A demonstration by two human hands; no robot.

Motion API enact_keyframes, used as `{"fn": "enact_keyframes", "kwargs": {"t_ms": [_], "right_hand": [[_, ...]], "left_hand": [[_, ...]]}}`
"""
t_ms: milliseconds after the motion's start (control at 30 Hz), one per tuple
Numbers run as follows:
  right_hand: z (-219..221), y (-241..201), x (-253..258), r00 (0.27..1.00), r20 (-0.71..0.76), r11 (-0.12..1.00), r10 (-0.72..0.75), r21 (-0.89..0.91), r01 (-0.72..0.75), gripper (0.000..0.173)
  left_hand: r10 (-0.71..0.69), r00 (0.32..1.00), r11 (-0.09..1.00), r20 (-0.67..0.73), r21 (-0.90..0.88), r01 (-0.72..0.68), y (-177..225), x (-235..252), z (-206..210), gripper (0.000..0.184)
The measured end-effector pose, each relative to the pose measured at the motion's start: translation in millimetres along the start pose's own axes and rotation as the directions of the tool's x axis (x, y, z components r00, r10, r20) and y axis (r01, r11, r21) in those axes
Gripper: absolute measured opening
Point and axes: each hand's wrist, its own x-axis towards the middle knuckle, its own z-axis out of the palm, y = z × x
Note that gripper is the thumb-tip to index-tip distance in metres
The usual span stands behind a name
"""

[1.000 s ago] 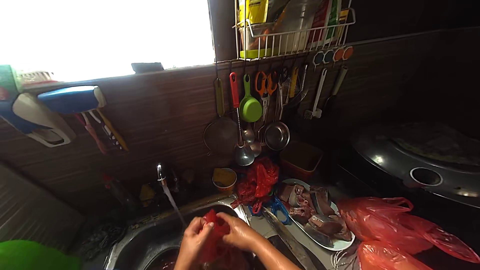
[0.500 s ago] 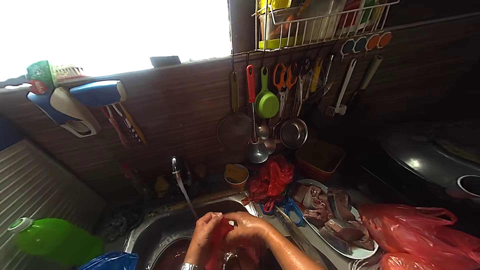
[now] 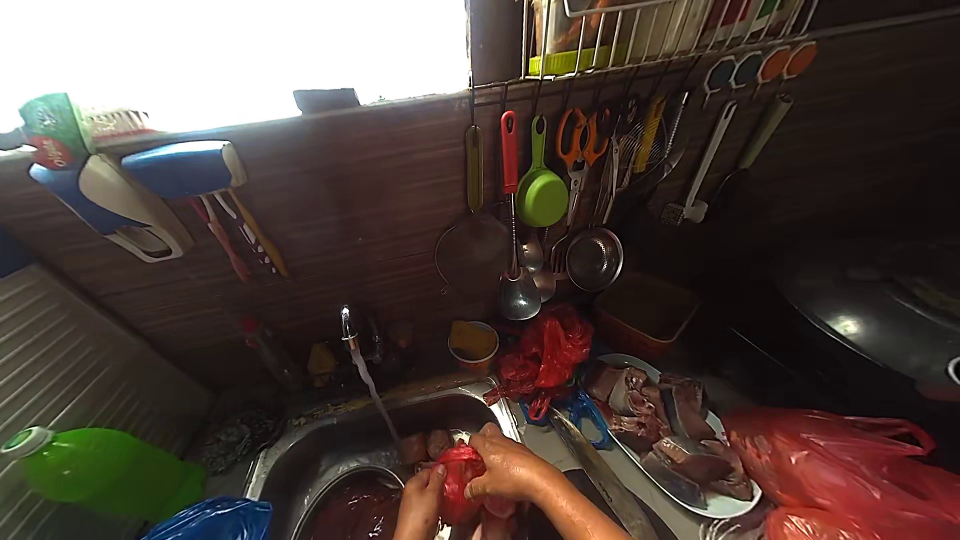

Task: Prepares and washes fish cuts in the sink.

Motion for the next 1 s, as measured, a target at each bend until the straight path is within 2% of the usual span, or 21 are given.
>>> {"fn": "enact_keyframes", "kwargs": {"t_ms": [67, 100, 133, 167, 233, 267, 367, 433, 467, 533, 567, 600, 633, 667, 733, 767, 800, 833, 900, 967, 1000], "right_hand": [[5, 2, 3, 0.997, -0.012, 0.996, -0.073, 0.054, 0.073, 0.087], [9, 3, 5, 0.991, -0.031, 0.988, -0.128, 0.08, 0.13, 0.09], [13, 3, 7, 0.982, -0.072, 0.977, -0.176, 0.111, 0.184, 0.086], [18, 3, 10, 0.968, -0.138, 0.963, -0.211, 0.143, 0.23, 0.074], [20, -2, 11, 0.94, -0.25, 0.932, -0.231, 0.222, 0.287, 0.042], [21, -6, 11, 0.93, -0.288, 0.921, -0.227, 0.247, 0.301, 0.032], [18, -17, 6, 0.899, -0.407, 0.903, -0.162, 0.306, 0.301, 0.02], [13, -17, 5, 0.894, -0.441, 0.859, -0.081, 0.424, 0.287, 0.018], [13, -15, 6, 0.892, -0.451, 0.79, -0.032, 0.535, 0.299, 0.019], [16, -17, 5, 0.9, -0.433, 0.503, 0.05, 0.789, 0.352, 0.021], [16, -19, 5, 0.91, -0.411, 0.352, 0.062, 0.862, 0.365, 0.02], [14, -21, 5, 0.923, -0.382, 0.274, 0.055, 0.894, 0.354, 0.021], [12, -22, 5, 0.93, -0.365, 0.282, 0.043, 0.897, 0.339, 0.021], [9, -22, 5, 0.93, -0.367, 0.36, 0.038, 0.873, 0.329, 0.022], [-3, -19, 2, 0.918, -0.393, 0.636, 0.04, 0.719, 0.28, 0.031], [-13, -18, -5, 0.906, -0.421, 0.744, 0.039, 0.618, 0.255, 0.039], [-24, -18, -14, 0.882, -0.469, 0.802, 0.037, 0.541, 0.254, 0.046], [-35, -16, -24, 0.84, -0.541, 0.831, 0.042, 0.485, 0.271, 0.05], [-59, -7, -39, 0.711, -0.699, 0.884, 0.075, 0.377, 0.277, 0.047], [-85, 13, -42, 0.573, -0.812, 0.955, 0.111, 0.246, 0.165, 0.04], [-97, 29, -36, 0.53, -0.84, 0.98, 0.114, 0.182, 0.077, 0.037]], "left_hand": [[0.014, 0.998, 0.974, -0.056, -0.225, -0.026, 22, 0, 4, 0.034], [0.03, 0.999, 0.949, -0.042, -0.313, -0.041, 36, -1, 2, 0.034], [0.052, 0.999, 0.933, -0.012, -0.356, -0.053, 48, -2, 0, 0.034], [0.077, 0.997, 0.928, 0.019, -0.366, -0.065, 58, -2, -3, 0.034], [0.149, 0.987, 0.933, 0.058, -0.34, -0.121, 71, -1, -6, 0.033], [0.19, 0.981, 0.938, 0.045, -0.302, -0.168, 72, 2, -7, 0.033], [0.308, 0.949, 0.951, -0.065, 0.001, -0.309, 57, 6, -13, 0.043], [0.296, 0.954, 0.955, -0.049, 0.05, -0.293, 45, -2, -17, 0.055], [0.244, 0.97, 0.969, 0.015, 0.02, -0.245, 38, -6, -18, 0.065], [0.133, 0.971, 0.987, 0.199, -0.119, -0.11, 25, -13, -15, 0.08], [0.095, 0.96, 0.975, 0.265, -0.221, -0.035, 21, -16, -11, 0.081], [0.081, 0.95, 0.949, 0.303, -0.315, 0.019, 19, -17, -7, 0.078], [0.087, 0.946, 0.923, 0.311, -0.383, 0.041, 18, -17, -3, 0.073], [0.098, 0.949, 0.915, 0.301, -0.401, 0.033, 17, -16, -1, 0.065], [0.122, 0.969, 0.956, 0.216, -0.287, -0.057, 16, -11, 0, 0.049], [0.135, 0.977, 0.972, 0.165, -0.214, -0.099, 17, -9, -1, 0.048], [0.136, 0.982, 0.98, 0.132, -0.163, -0.113, 19, -8, -5, 0.051], [0.132, 0.985, 0.985, 0.11, -0.13, -0.117, 22, -8, -10, 0.054], [0.138, 0.988, 0.983, 0.068, -0.134, -0.128, 24, -3, -21, 0.055], [0.107, 0.994, 0.978, 0.011, -0.181, -0.103, 33, 8, -34, 0.045], [0.071, 0.997, 0.97, -0.027, -0.231, -0.075, 42, 15, -39, 0.041]]}}
